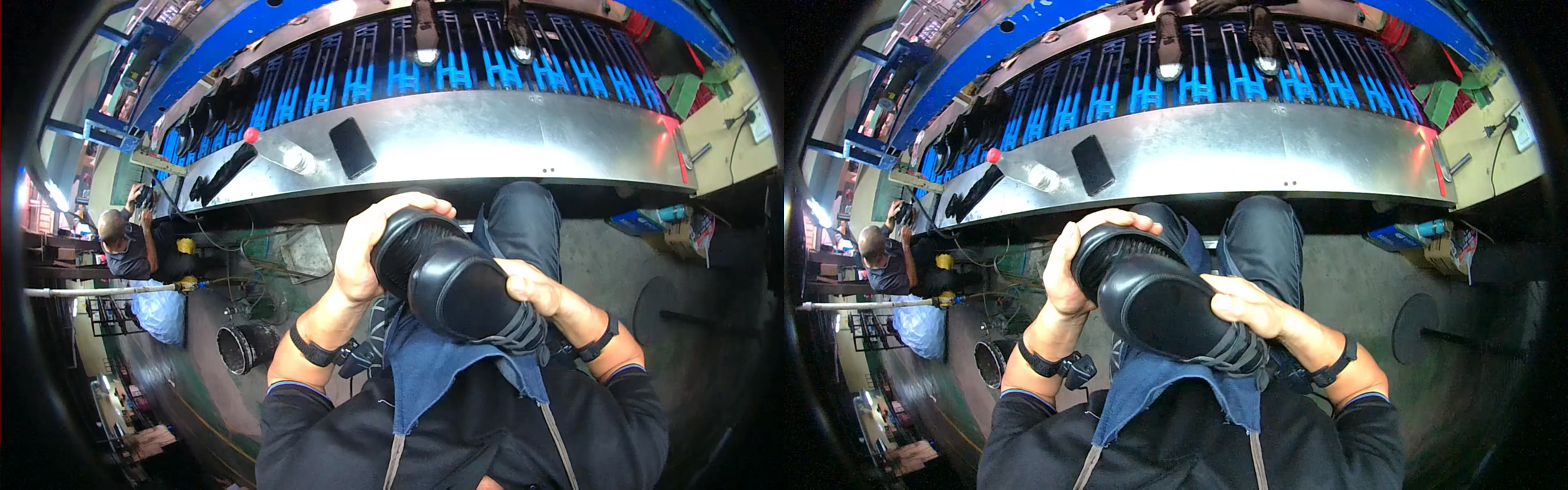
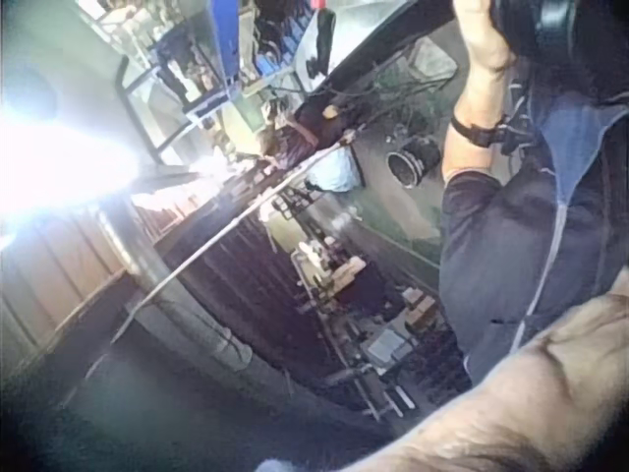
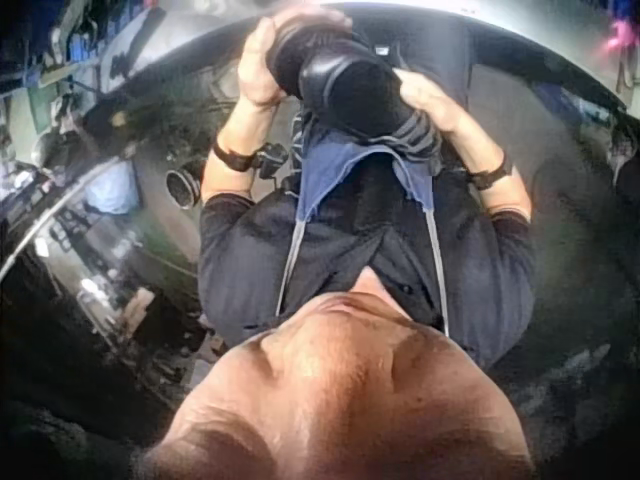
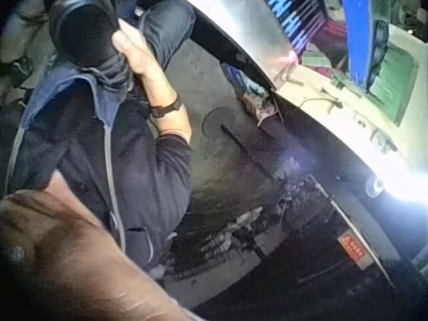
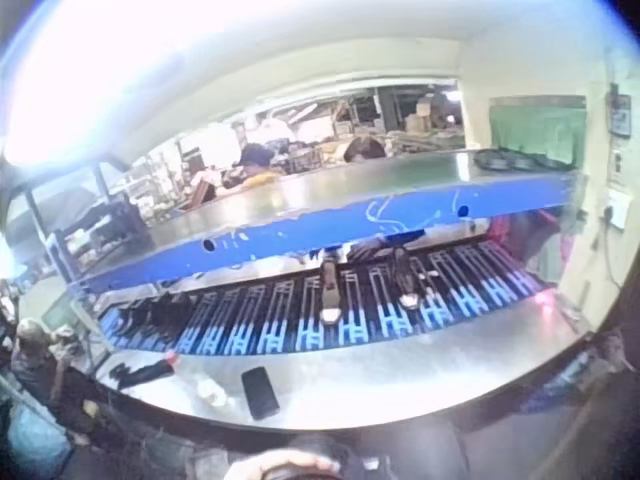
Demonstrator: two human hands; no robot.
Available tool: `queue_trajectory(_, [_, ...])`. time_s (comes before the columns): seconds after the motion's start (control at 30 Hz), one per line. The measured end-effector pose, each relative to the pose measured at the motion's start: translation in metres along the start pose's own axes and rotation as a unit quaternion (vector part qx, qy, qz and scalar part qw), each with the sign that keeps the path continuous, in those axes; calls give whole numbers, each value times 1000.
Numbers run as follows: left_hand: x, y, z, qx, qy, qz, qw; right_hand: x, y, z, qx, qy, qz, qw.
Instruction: Checking and assembling leather shoe components at a factory workstation.
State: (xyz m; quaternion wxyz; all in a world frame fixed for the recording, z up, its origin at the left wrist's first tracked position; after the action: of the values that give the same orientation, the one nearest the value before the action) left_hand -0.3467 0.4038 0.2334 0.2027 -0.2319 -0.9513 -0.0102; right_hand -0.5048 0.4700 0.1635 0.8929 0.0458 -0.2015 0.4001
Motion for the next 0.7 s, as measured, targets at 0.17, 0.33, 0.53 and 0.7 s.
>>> queue_trajectory(0.17, [34, 1, -7, -9, -73, 21, 997, 2, 17, 9, -57, 3, -97, 994])
queue_trajectory(0.33, [48, 2, -9, -44, -79, 21, 996, -2, 26, 3, -17, 27, -97, 995])
queue_trajectory(0.53, [52, 5, -16, -32, -136, 23, 990, -6, 24, -4, -20, 70, -105, 992])
queue_trajectory(0.7, [50, 7, -10, -68, -119, 5, 991, -6, 21, -2, -7, 51, -97, 994])
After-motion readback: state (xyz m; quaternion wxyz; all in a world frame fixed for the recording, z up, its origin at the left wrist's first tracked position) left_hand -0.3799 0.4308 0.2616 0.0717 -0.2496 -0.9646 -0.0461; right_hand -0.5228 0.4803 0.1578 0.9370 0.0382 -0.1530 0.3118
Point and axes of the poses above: each hand's wrist, its own y-axis away from the middle knuckle, its own x-axis out of the palm, z = x × y, the point moved 8 cm from there along -y, towards the middle knuckle, and after that the axes turned 1 degree about -x, right-handed, at the moved point
